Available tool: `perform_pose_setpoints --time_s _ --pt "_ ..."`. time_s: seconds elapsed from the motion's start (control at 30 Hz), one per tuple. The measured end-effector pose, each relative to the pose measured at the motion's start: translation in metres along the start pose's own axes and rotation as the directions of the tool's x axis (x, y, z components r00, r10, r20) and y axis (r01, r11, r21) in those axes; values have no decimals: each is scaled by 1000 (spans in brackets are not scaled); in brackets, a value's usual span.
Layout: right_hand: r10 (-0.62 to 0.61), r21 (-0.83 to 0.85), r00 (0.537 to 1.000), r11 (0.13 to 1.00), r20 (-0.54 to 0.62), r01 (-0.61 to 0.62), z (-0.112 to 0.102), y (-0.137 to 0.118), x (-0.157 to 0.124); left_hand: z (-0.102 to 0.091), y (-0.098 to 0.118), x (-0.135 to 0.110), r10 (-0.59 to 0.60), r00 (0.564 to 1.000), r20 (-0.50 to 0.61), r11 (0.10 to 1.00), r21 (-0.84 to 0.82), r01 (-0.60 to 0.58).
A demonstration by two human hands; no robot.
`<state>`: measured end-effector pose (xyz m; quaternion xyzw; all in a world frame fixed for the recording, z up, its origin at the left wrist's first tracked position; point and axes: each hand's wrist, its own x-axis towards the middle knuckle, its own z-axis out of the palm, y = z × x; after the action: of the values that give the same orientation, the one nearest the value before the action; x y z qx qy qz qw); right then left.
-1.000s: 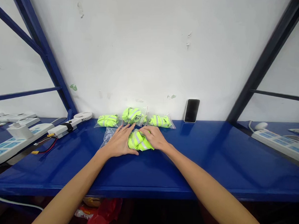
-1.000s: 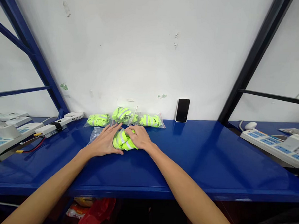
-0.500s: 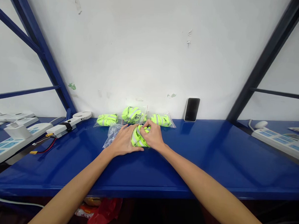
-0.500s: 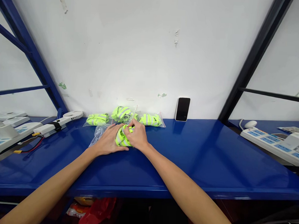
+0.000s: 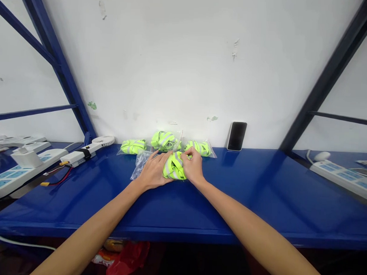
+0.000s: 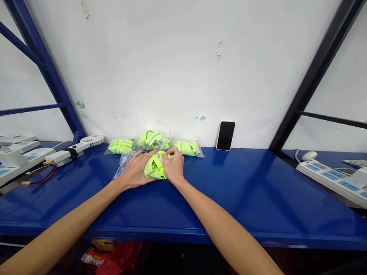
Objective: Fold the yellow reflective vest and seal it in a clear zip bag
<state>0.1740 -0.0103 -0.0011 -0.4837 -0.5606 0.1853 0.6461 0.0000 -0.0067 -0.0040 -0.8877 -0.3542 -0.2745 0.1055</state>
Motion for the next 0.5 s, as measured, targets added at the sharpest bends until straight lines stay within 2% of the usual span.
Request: perform_pose_setpoints --time_s 0.17,0.3,0.37,0.43,0.5 --pt "-190 -35 978 980 87 193 -4 -10 -6 -5 -2 4 -25 995 98 996 -87 33" --pt "-254 -14 959 966 124 258 -3 -6 -8 -6 -1 5 -59 975 213 974 -202 103" --pt "-204 -26 973 978 103 208 -1 -2 -7 -4 2 5 -105 965 238 962 -222 160" --pt "-94 -56 992 993 89 100 -1 0 -5 -2 4 5 -142 960 241 956 -219 196" --pt "31 -69 985 997 167 -20 -6 0 -2 -2 5 5 -157 955 251 953 -217 213"
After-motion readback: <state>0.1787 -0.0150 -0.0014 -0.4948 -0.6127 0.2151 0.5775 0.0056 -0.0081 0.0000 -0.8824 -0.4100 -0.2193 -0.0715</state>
